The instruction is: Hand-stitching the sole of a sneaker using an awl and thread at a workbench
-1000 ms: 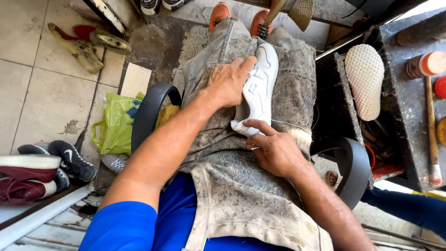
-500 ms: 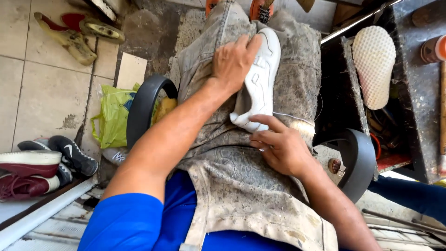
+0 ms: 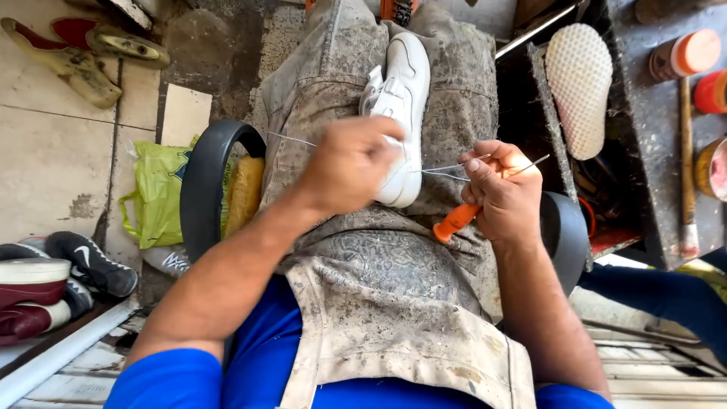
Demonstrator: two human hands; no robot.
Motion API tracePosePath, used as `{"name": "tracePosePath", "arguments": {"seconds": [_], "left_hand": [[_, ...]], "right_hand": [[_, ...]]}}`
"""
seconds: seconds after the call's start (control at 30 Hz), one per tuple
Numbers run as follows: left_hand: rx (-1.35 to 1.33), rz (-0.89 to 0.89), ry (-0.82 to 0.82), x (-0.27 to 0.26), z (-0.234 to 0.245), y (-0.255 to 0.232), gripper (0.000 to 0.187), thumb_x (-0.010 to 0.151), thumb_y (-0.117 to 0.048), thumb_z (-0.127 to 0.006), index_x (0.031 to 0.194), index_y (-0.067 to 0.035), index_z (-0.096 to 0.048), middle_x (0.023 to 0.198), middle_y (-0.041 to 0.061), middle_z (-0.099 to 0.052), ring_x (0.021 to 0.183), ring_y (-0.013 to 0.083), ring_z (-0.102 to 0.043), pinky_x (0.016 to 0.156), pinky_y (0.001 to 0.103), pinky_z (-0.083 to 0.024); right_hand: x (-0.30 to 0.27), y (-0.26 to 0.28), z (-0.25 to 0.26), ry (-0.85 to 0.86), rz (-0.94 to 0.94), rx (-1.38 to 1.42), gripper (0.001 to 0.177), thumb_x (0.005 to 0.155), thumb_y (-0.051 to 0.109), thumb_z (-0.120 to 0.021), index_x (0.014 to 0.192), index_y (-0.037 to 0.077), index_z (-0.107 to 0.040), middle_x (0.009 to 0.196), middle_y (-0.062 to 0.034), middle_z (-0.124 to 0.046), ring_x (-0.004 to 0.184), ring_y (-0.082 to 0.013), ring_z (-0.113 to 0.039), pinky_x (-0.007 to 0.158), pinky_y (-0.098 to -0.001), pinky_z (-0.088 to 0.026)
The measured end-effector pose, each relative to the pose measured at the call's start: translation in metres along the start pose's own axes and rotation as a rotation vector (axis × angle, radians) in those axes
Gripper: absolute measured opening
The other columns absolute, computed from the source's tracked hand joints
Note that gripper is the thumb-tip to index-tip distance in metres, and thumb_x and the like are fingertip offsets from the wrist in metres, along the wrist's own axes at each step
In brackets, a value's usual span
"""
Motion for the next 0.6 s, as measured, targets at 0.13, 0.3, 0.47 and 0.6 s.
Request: {"name": "tracePosePath", "arguments": {"seconds": [0.13,0.3,0.47,0.6], "left_hand": [[0.105,0.043,0.294,0.013,-0.067,0.006,0.018,0.091,-0.009,-0.068,0.107,-0.005,-0.076,0.096,0.017,-0.077,0.093,0.0333,-0.076,0.088,0.043,-0.059],[0.338,0.142,0.268,0.021,-0.069,0.012,0.010,0.086,-0.015,-0.064,0.081,-0.012,-0.072,0.077,0.015,-0.074,0.081,0.0374,-0.075,0.071,0.046,-0.058],[0.329,0.180,0.333,0.024,-0.068,0.013,0.013,0.085,-0.012,-0.064,0.086,-0.012,-0.077,0.080,0.013,-0.077,0.084,0.0348,-0.076,0.077,0.044,-0.060],[0.302,0.229,0.346,0.027,-0.061,0.018,0.011,0.088,-0.009,-0.066,0.087,-0.010,-0.076,0.081,0.018,-0.076,0.087,0.0377,-0.076,0.078,0.046,-0.059]], "right_hand": [[0.000,0.010,-0.006,-0.016,0.049,-0.026,0.029,0.093,-0.008,-0.072,0.118,-0.002,-0.059,0.094,-0.0236,-0.073,0.038,-0.0026,-0.046,0.044,-0.0234,-0.046],[0.000,0.010,-0.010,-0.036,0.033,0.000,0.030,0.092,-0.006,-0.074,0.115,0.002,-0.057,0.094,-0.0259,-0.074,0.036,-0.0025,-0.046,0.041,-0.0237,-0.045],[0.002,0.010,-0.015,-0.048,0.028,0.028,0.031,0.093,-0.006,-0.074,0.116,0.003,-0.056,0.094,-0.0263,-0.074,0.038,-0.0030,-0.048,0.042,-0.0236,-0.046],[0.002,-0.001,-0.018,0.008,-0.063,0.004,0.045,0.088,-0.008,-0.076,0.124,0.008,-0.054,0.105,-0.0212,-0.076,0.056,-0.0089,-0.065,0.045,-0.0215,-0.048]]}}
Point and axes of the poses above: each hand's wrist, its own x-axis towards the middle knuckle, its own z-axis out of the back of the hand, y = z × x, the point moved 9 cm from there along x, towards the middle knuckle
